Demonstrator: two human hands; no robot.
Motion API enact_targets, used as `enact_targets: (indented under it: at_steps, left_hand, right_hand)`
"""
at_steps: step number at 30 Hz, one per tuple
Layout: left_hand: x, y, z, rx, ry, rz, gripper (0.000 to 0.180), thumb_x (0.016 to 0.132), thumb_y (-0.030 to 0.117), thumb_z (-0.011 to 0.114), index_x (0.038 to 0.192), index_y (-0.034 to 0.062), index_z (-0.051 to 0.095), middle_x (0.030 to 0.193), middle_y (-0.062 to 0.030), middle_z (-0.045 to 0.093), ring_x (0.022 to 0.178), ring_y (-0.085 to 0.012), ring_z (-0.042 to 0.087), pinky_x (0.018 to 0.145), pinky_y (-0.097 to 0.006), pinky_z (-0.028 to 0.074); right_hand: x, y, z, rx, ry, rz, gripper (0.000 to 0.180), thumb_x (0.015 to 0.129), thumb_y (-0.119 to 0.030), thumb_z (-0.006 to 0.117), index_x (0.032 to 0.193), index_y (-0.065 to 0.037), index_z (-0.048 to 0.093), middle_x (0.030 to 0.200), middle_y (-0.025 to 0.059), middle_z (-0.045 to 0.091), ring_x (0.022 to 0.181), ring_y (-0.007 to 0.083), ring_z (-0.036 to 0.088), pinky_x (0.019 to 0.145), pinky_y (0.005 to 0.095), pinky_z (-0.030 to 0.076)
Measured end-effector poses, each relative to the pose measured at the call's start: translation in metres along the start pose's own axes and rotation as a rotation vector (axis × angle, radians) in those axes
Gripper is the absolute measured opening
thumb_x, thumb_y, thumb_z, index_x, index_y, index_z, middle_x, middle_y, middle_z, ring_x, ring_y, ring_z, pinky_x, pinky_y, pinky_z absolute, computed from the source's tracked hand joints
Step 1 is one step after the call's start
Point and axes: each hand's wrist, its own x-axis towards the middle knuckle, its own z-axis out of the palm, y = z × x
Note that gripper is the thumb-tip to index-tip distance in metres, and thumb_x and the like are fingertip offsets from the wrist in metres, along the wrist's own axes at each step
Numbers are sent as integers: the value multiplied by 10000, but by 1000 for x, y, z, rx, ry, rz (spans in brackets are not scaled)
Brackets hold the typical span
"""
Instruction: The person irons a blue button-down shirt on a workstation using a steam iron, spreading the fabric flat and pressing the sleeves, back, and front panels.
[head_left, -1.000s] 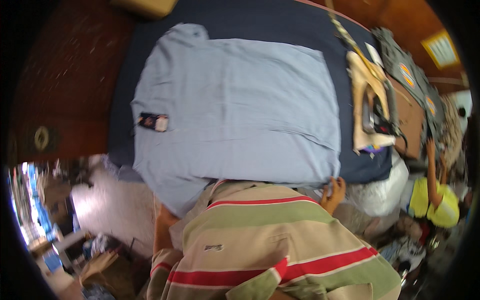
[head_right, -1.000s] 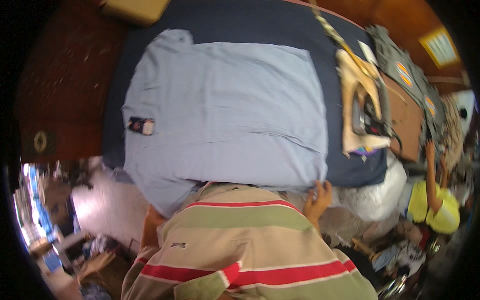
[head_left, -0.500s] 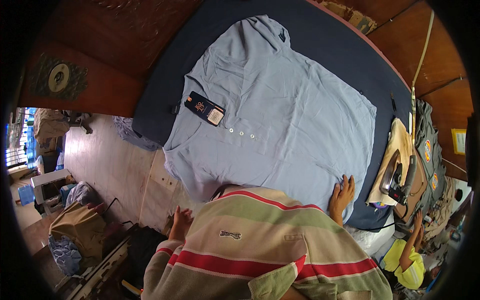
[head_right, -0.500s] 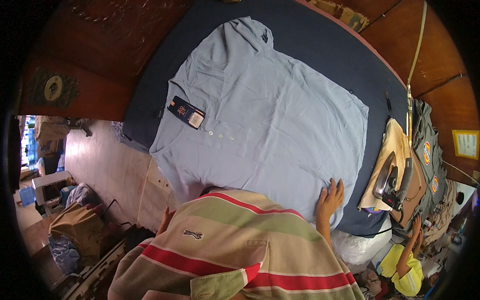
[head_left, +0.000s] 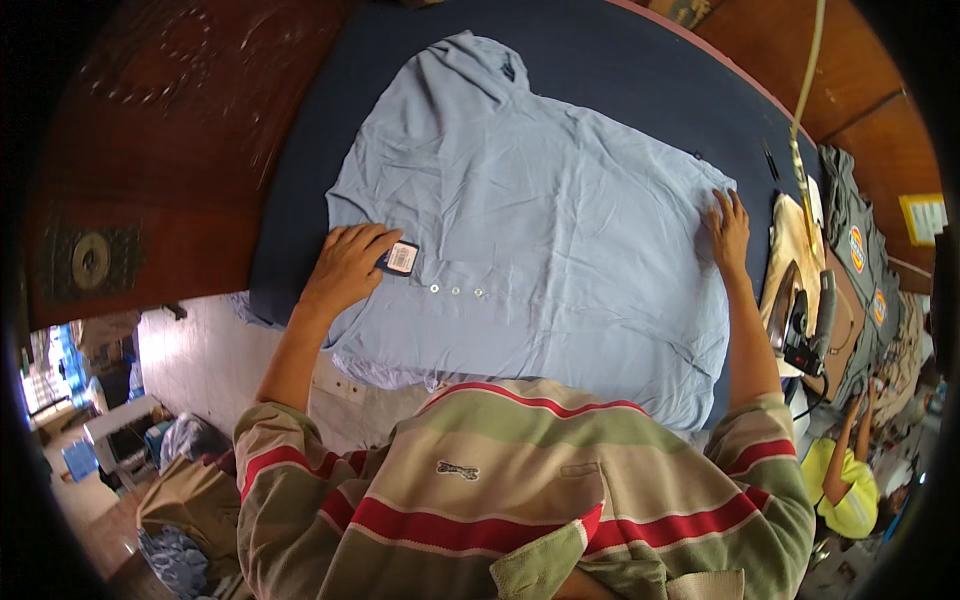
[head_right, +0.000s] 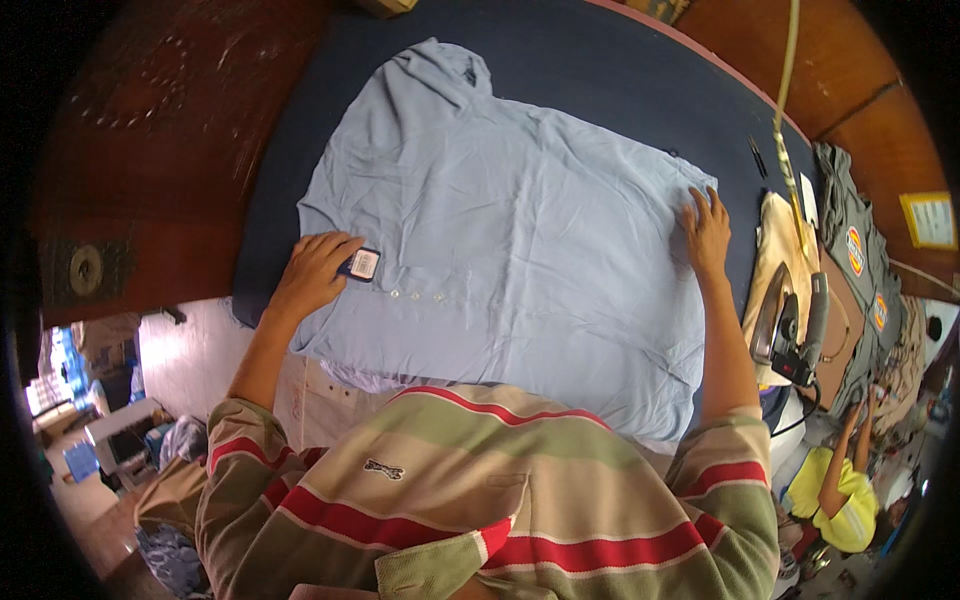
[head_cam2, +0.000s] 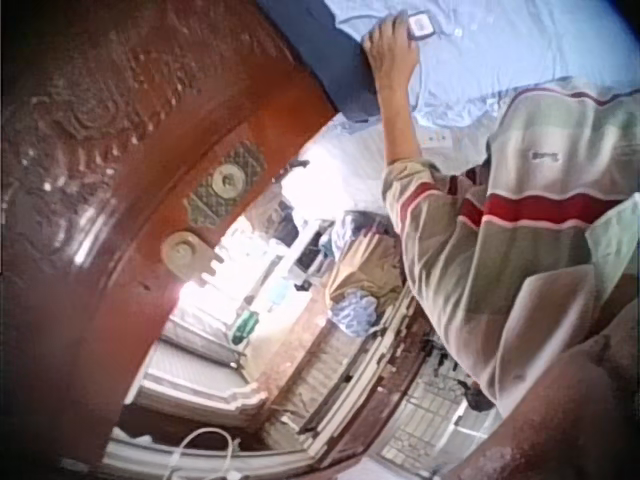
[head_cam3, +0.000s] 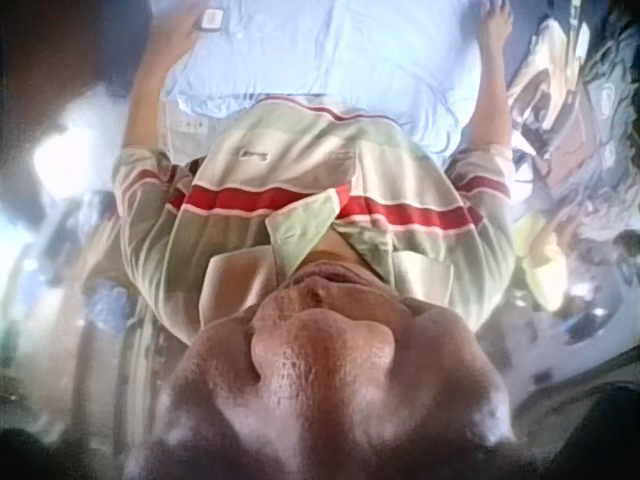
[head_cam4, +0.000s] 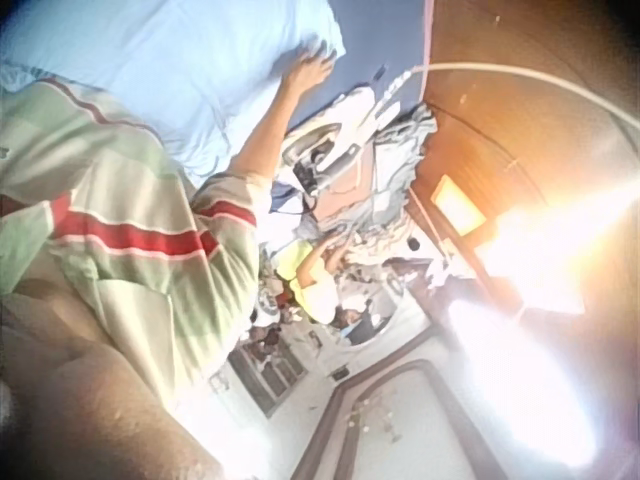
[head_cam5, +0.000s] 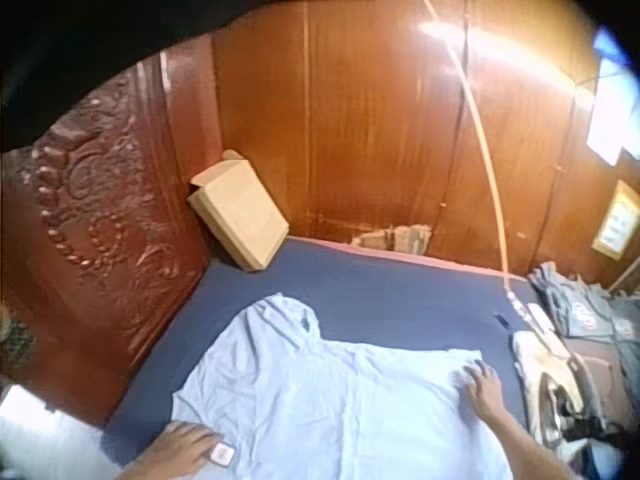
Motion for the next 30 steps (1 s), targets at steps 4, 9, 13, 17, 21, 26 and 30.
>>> enact_targets:
  at_steps: [4,9,13,17,21,26,30]
  left_hand:
    - [-45,-67,37,-800,441,-376,365,821,59,526,1182,11,501,1160,-130,554,1065,-262,527,921,-356,393]
    - [-56,-56,53,-474,1097,-881,541,848,85,538,1311,-76,309,1335,-230,395,1230,-309,401,1048,-370,281]
    - [-35,-46,61,-663,1228,-785,641,837,67,570,1367,-70,237,1409,-230,289,1295,-306,318,1080,-353,208]
    - [-34,-44,51,-61,1099,-939,536,842,68,535,1334,-20,342,1308,-212,428,1222,-333,407,1025,-388,308]
    - [-15,-48,32,29,801,-644,548,865,206,550,1344,24,355,1289,-183,459,1204,-347,419,1016,-415,312]
    - [92,-44,10,51,527,-652,615,851,328,569,1368,94,333,1211,-144,523,1118,-318,492,926,-463,380]
    - [156,-24,-8,285,352,-658,588,808,183,582,1355,160,368,1272,-82,486,1173,-244,463,926,-489,359]
  right_hand:
    - [-1,-2,12,-55,-64,-13,334,921,-311,454,1191,-139,548,1305,129,455,1182,339,427,986,421,337]
    - [24,27,6,283,55,45,330,926,-250,443,1165,-52,556,1224,165,522,1131,330,481,978,377,348]
    - [42,61,23,205,35,65,347,913,-232,479,1224,-86,529,1260,157,508,1143,325,485,995,378,353]
    - [34,70,30,-160,-40,64,389,916,-312,461,1286,-192,488,1305,127,458,1178,333,434,1000,411,343]
    - [48,63,26,-50,-58,-9,329,887,-282,514,1163,-107,554,1100,141,542,1035,325,493,887,406,392]
    - [71,81,32,125,7,-76,229,860,-211,537,971,-11,529,956,185,554,915,370,516,800,410,410]
    - [81,84,35,208,86,48,238,847,-208,536,999,-26,549,957,169,582,927,359,532,806,410,417]
